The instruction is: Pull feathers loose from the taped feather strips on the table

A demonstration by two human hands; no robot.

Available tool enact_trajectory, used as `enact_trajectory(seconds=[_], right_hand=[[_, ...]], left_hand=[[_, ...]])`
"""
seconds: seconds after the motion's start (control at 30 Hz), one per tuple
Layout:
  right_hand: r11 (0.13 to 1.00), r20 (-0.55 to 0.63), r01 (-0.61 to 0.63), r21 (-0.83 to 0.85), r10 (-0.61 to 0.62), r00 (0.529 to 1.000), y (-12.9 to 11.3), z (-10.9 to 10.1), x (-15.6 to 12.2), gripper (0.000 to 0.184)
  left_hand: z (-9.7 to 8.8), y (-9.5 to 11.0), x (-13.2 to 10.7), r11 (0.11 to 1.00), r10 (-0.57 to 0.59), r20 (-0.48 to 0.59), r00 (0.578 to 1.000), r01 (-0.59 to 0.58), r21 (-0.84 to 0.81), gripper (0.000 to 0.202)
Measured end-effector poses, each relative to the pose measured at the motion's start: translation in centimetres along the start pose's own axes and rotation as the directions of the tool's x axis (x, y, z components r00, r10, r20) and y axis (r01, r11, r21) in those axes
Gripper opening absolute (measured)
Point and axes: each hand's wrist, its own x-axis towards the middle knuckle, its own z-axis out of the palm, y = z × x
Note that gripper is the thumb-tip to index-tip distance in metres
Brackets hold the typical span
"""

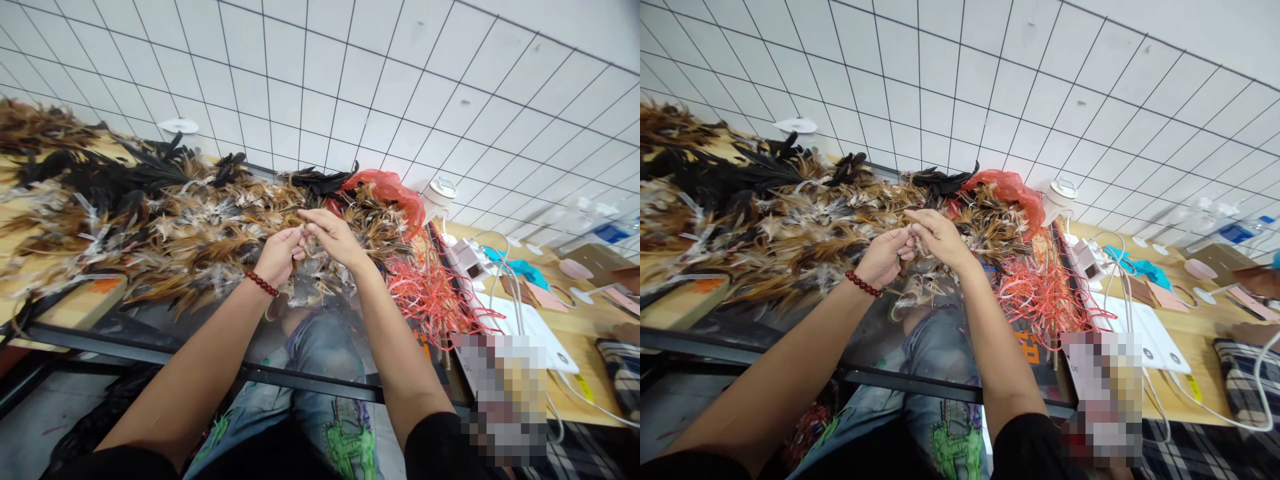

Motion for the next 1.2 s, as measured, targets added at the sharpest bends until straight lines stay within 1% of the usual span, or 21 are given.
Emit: enact_trajectory(seconds=[0.1,0.17,0.33,0.47,0.53,0.6,0.63,0.67,0.7,0.73,0.77,0.8,0.83,0.87,0.93,0.97,1.0,1.03,1.07,1.13,1.2], right_hand=[[1.0,0.085,-0.006,-0.023,0.008,0.996,0.2,0.3,-0.1,0.036],[1.0,0.089,-0.029,-0.003,0.029,0.996,0.6,0.5,-0.1,0.036],[0.987,-0.022,-0.129,0.093,0.132,0.991,1.1,0.3,-0.1,0.031],[0.968,-0.032,-0.163,0.189,0.172,0.985,0.7,0.6,0.0,0.019],[0.966,-0.059,-0.182,0.184,0.195,0.979,0.5,0.9,0.1,0.013],[0.967,-0.113,-0.213,0.139,0.229,0.967,0.3,0.8,0.1,0.012],[0.967,-0.15,-0.229,0.109,0.243,0.958,0.3,0.6,0.1,0.012],[0.967,-0.189,-0.24,0.079,0.251,0.949,0.3,0.2,0.1,0.012],[0.968,-0.224,-0.245,0.049,0.25,0.942,0.3,-0.2,0.1,0.012],[0.971,-0.247,-0.239,0.02,0.236,0.94,0.2,-0.7,0.0,0.012],[0.975,-0.252,-0.22,-0.01,0.211,0.945,0.2,-1.2,0.0,0.012],[0.981,-0.236,-0.189,-0.031,0.177,0.956,0.1,-1.6,0.0,0.012],[0.988,-0.21,-0.152,-0.042,0.14,0.968,0.0,-1.9,0.0,0.012],[0.992,-0.181,-0.118,-0.045,0.108,0.978,-0.2,-2.0,0.0,0.012],[0.997,-0.113,-0.07,-0.041,0.065,0.991,-0.7,-1.6,0.1,0.011],[0.998,-0.081,-0.059,-0.037,0.056,0.995,-0.9,-1.3,0.2,0.01],[0.998,-0.057,-0.056,-0.03,0.054,0.997,-1.1,-1.0,0.3,0.01],[0.998,-0.048,-0.06,-0.022,0.059,0.997,-1.2,-0.9,0.4,0.011],[0.997,-0.061,-0.071,-0.014,0.07,0.996,-1.2,-0.8,0.4,0.011],[0.994,-0.126,-0.106,-0.003,0.105,0.986,-1.0,-1.3,0.3,0.012],[0.99,-0.175,-0.144,0.005,0.143,0.974,-0.5,-2.3,0.0,0.012]], left_hand=[[0.0,0.0,0.0,0.999,0.022,-0.018,1.0,-0.022,-0.023,0.017],[0.0,-0.1,0.0,1.0,0.024,-0.026,0.999,-0.024,-0.011,0.018],[0.2,-0.3,0.0,0.997,0.05,-0.041,0.998,-0.048,0.063,0.012],[0.4,-0.6,-0.1,0.992,0.06,-0.024,0.998,-0.057,0.117,0.019],[0.3,-0.7,-0.1,0.989,0.063,0.01,0.998,-0.063,0.135,0.023],[0.1,-0.8,0.0,0.984,0.051,0.04,0.998,-0.057,0.169,0.023],[-0.1,-0.8,0.1,0.976,0.051,0.029,0.998,-0.056,0.211,0.023],[-0.4,-0.8,0.3,0.959,0.078,-0.007,0.997,-0.073,0.274,0.021],[-0.6,-0.8,0.4,0.929,0.139,-0.056,0.989,-0.111,0.353,0.019],[-0.9,-0.8,0.6,0.881,0.236,-0.103,0.966,-0.168,0.442,0.017],[-1.1,-0.8,0.7,0.818,0.346,-0.117,0.931,-0.239,0.524,0.019],[-1.2,-0.9,0.8,0.755,0.432,-0.097,0.897,-0.3,0.583,0.022],[-1.2,-0.9,0.8,0.709,0.477,-0.049,0.878,-0.35,0.612,0.027],[-1.2,-1.0,0.8,0.697,0.468,0.013,0.884,-0.378,0.61,0.031],[-0.9,-1.2,0.6,0.73,0.394,0.125,0.911,-0.392,0.559,0.035],[-0.8,-1.2,0.5,0.759,0.357,0.158,0.921,-0.385,0.525,0.035],[-0.6,-1.2,0.4,0.791,0.33,0.163,0.93,-0.367,0.49,0.034],[-0.5,-1.1,0.3,0.827,0.312,0.137,0.94,-0.339,0.448,0.032],[-0.5,-0.9,0.3,0.87,0.293,0.085,0.952,-0.302,0.39,0.031],[-0.5,-0.3,0.4,0.953,0.22,-0.035,0.975,-0.207,0.222,0.03],[-0.7,0.3,0.5,0.99,0.133,-0.085,0.988,-0.128,0.059,0.03]])
